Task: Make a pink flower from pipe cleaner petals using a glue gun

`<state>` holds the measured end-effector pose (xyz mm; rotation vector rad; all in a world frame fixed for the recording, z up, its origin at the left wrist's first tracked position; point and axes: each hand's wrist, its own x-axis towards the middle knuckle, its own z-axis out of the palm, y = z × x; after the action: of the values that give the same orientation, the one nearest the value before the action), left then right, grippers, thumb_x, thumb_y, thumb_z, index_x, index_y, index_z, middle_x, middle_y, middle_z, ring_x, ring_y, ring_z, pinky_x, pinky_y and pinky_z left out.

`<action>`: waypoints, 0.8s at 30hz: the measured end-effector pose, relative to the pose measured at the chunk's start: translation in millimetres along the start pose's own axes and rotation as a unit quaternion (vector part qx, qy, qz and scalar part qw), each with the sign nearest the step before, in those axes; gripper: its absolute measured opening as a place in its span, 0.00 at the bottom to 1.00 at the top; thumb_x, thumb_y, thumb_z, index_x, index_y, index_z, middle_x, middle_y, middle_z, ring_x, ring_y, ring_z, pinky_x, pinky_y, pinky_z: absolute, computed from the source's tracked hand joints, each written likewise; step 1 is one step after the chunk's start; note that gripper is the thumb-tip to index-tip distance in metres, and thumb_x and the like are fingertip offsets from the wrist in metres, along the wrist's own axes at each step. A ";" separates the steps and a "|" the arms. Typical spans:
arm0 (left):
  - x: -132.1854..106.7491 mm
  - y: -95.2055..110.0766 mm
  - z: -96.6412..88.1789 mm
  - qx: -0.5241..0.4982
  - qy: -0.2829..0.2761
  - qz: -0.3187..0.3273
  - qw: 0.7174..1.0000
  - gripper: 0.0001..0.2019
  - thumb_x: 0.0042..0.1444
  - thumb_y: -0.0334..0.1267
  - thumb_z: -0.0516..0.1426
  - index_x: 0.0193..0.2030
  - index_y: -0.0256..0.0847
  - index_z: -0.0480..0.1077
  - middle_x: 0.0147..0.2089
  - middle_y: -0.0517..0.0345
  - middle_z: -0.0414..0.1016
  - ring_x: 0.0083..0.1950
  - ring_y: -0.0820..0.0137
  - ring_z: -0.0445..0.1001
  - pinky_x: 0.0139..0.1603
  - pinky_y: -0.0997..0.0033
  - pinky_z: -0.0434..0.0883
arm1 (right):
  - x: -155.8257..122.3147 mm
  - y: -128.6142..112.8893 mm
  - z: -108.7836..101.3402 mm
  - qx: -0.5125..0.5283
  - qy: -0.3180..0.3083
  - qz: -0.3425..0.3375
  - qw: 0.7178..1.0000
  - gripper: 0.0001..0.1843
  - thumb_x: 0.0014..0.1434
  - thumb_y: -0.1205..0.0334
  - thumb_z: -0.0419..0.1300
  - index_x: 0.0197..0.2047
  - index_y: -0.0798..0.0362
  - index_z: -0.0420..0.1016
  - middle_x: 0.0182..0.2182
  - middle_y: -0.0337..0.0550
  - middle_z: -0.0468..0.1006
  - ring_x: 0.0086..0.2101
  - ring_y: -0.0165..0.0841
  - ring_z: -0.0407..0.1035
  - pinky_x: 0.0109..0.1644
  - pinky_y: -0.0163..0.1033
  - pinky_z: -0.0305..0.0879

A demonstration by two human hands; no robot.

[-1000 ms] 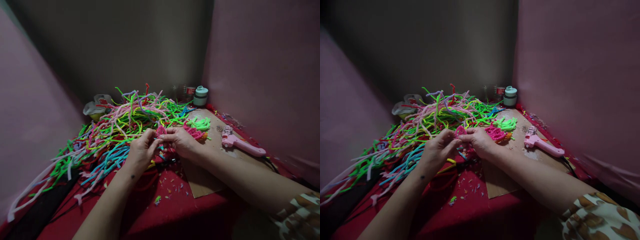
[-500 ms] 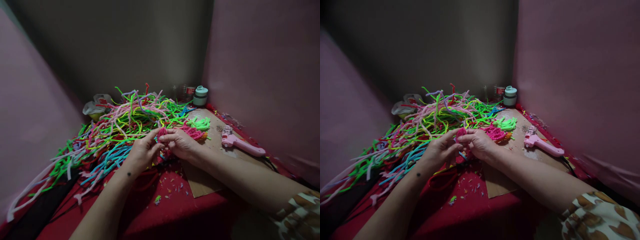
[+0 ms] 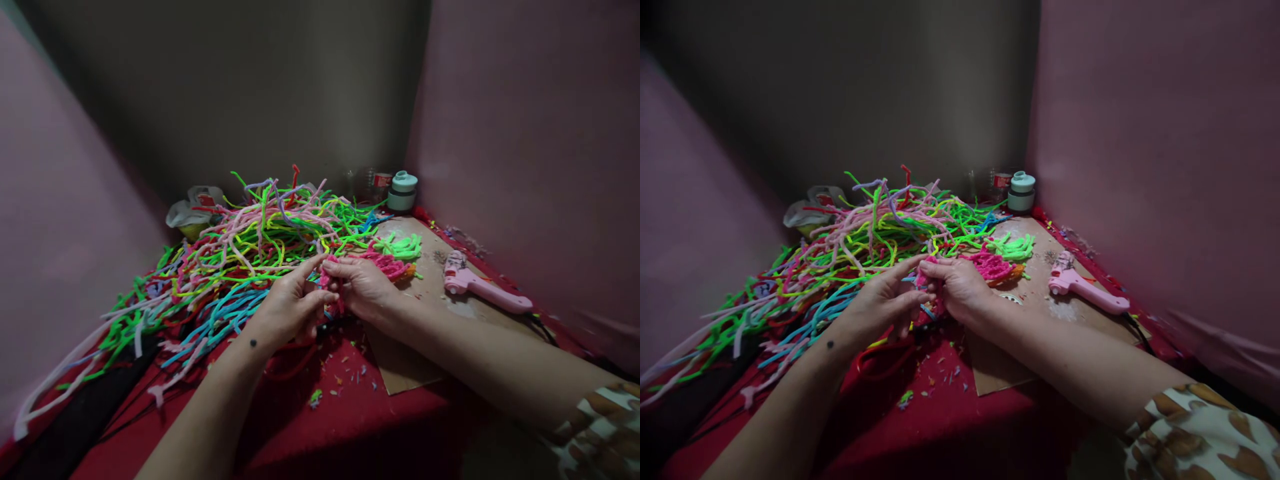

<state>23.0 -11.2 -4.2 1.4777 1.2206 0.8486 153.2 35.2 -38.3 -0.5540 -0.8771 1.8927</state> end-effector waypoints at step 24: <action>2.1 1.3 2.2 -0.081 0.044 -0.034 0.995 0.08 0.49 0.37 0.57 0.31 0.39 0.61 0.18 0.66 0.68 0.12 0.79 0.61 0.10 0.82 0.57 | -2.0 -7.3 2.0 -0.178 -0.001 -0.065 0.982 0.08 0.44 0.65 0.63 0.20 0.57 0.67 0.15 0.33 0.66 0.16 0.22 0.58 0.21 0.30 0.53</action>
<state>25.9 -9.7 -3.7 1.2745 1.2296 0.9522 156.9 34.9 -31.4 -0.6901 -1.2355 1.6259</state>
